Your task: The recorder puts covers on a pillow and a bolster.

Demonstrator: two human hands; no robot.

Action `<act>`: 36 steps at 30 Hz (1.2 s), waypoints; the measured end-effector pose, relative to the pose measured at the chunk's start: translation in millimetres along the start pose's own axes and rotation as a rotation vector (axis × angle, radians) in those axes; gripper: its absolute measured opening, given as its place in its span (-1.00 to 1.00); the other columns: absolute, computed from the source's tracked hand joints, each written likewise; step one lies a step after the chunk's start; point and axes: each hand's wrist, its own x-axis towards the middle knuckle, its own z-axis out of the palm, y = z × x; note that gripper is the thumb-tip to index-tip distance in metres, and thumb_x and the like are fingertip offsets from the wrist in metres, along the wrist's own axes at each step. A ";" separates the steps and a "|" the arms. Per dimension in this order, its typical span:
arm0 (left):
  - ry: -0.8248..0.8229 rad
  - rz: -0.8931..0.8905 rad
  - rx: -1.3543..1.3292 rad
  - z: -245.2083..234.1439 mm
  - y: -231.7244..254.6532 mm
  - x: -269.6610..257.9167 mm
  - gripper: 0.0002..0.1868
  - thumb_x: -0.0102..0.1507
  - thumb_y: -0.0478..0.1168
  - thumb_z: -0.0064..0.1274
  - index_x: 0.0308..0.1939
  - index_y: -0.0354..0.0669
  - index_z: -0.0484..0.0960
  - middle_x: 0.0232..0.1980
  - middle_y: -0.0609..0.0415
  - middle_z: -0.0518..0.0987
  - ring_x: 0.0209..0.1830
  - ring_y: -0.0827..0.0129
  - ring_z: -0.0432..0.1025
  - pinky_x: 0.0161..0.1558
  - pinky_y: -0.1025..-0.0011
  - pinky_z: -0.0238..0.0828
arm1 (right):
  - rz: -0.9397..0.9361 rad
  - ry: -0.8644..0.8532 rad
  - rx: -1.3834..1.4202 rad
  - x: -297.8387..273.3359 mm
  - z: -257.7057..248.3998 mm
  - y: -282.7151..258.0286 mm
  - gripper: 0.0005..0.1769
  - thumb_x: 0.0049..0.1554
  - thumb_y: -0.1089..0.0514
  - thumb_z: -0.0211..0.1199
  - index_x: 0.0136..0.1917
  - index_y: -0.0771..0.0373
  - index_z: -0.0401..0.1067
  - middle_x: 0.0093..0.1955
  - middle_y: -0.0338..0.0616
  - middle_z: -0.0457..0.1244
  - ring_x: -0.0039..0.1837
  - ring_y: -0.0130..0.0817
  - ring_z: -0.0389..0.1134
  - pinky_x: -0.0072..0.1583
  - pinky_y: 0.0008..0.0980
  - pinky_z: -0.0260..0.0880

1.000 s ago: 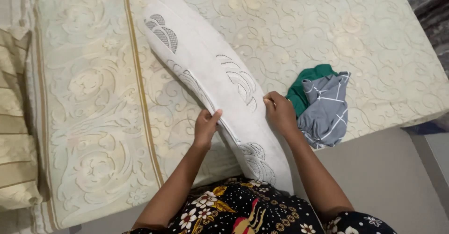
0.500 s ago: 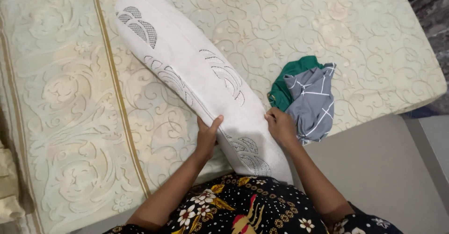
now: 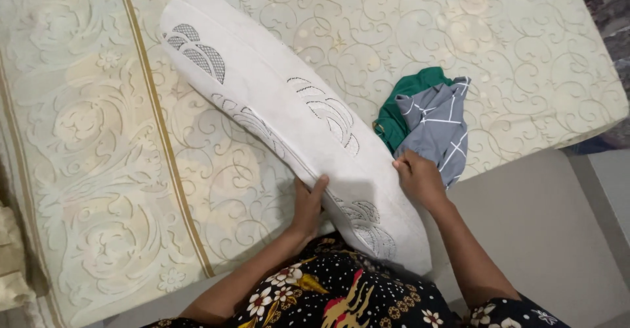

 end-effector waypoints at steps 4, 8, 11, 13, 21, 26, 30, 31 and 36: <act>-0.004 0.223 0.066 -3.0 -15.2 12.2 0.13 0.22 0.06 0.03 0.56 -0.09 -0.50 0.51 -0.43 -0.15 0.56 -0.23 -0.11 0.45 -0.18 0.04 | 0.110 -0.011 0.016 21.3 1.6 31.9 -0.77 0.20 0.05 0.30 -0.07 0.28 0.46 -0.18 0.04 0.37 -0.14 0.01 0.44 -0.01 -0.13 0.41; 0.222 0.681 0.434 -3.1 -21.5 32.2 0.16 0.28 0.02 0.06 0.58 -0.28 -0.52 0.61 -0.53 -0.33 0.65 -0.31 -0.26 0.57 -0.18 -0.26 | -0.096 0.265 -0.219 42.1 9.9 57.4 -0.58 0.07 0.11 0.42 0.16 0.21 0.39 0.19 0.05 0.31 0.23 0.10 0.33 0.14 -0.02 0.37; 0.311 0.953 0.831 15.7 5.2 32.5 0.08 0.30 0.01 0.09 0.61 -0.31 -0.33 0.64 -0.53 -0.33 0.68 -0.34 -0.40 0.57 -0.22 -0.40 | -0.031 0.272 -0.269 57.6 16.7 69.1 -0.36 0.02 0.02 0.47 0.31 0.18 0.35 0.29 0.13 0.26 0.30 0.16 0.28 0.17 0.03 0.36; 0.315 0.991 1.012 35.1 27.2 31.1 0.03 0.28 0.00 0.11 0.62 -0.27 -0.20 0.65 -0.50 -0.27 0.67 -0.33 -0.38 0.56 -0.23 -0.44 | -0.022 0.282 -0.278 67.6 20.3 68.7 -0.26 -0.01 -0.05 0.49 0.36 0.17 0.32 0.31 0.19 0.24 0.30 0.20 0.27 0.17 0.04 0.36; -0.132 0.956 1.527 117.1 23.6 121.7 -0.19 0.15 0.02 0.14 0.40 -0.28 0.29 0.45 -0.46 0.22 0.49 -0.38 0.02 0.45 -0.17 -0.24 | 0.171 0.212 -0.372 93.0 26.8 58.6 -0.16 -0.02 -0.27 0.48 0.29 0.31 0.30 0.11 0.31 0.30 0.08 0.28 0.38 0.01 0.14 0.42; -0.020 0.849 1.803 156.5 -10.2 203.8 -0.49 0.27 -0.03 0.11 0.19 -0.28 0.49 0.18 -0.30 0.54 0.28 -0.18 0.36 0.43 -0.07 0.03 | 0.085 0.279 -0.421 113.8 42.5 98.0 -0.55 0.09 -0.03 0.38 0.11 0.27 0.37 0.03 0.24 0.32 0.00 0.21 0.41 -0.08 0.11 0.42; 0.079 0.633 1.675 167.4 -8.2 224.6 -0.24 0.11 0.03 0.23 0.25 -0.40 0.40 0.01 -0.30 0.58 0.05 -0.13 0.48 0.16 -0.04 0.18 | 0.018 0.359 -0.351 124.2 46.1 130.3 -0.86 0.09 0.30 0.21 -0.03 0.28 0.43 -0.10 0.14 0.37 -0.02 0.20 0.41 -0.03 0.13 0.38; 0.077 0.634 1.674 170.5 0.3 217.4 -0.24 0.11 0.03 0.23 0.25 -0.40 0.40 0.01 -0.30 0.58 0.05 -0.13 0.48 0.16 -0.04 0.18 | 0.018 0.359 -0.353 125.7 37.6 127.0 -0.86 0.09 0.30 0.21 -0.03 0.28 0.43 -0.10 0.14 0.37 -0.02 0.20 0.41 -0.03 0.13 0.38; -0.014 0.308 1.512 164.4 -7.4 245.8 -0.50 0.09 -0.14 0.26 0.08 -0.23 0.57 0.03 -0.16 0.66 0.05 -0.02 0.57 0.03 -0.04 0.42 | 0.000 0.469 -0.070 140.3 9.9 124.5 -0.85 -0.05 0.30 0.35 -0.18 0.40 0.47 -0.25 0.27 0.34 -0.14 0.22 0.42 -0.05 0.03 0.41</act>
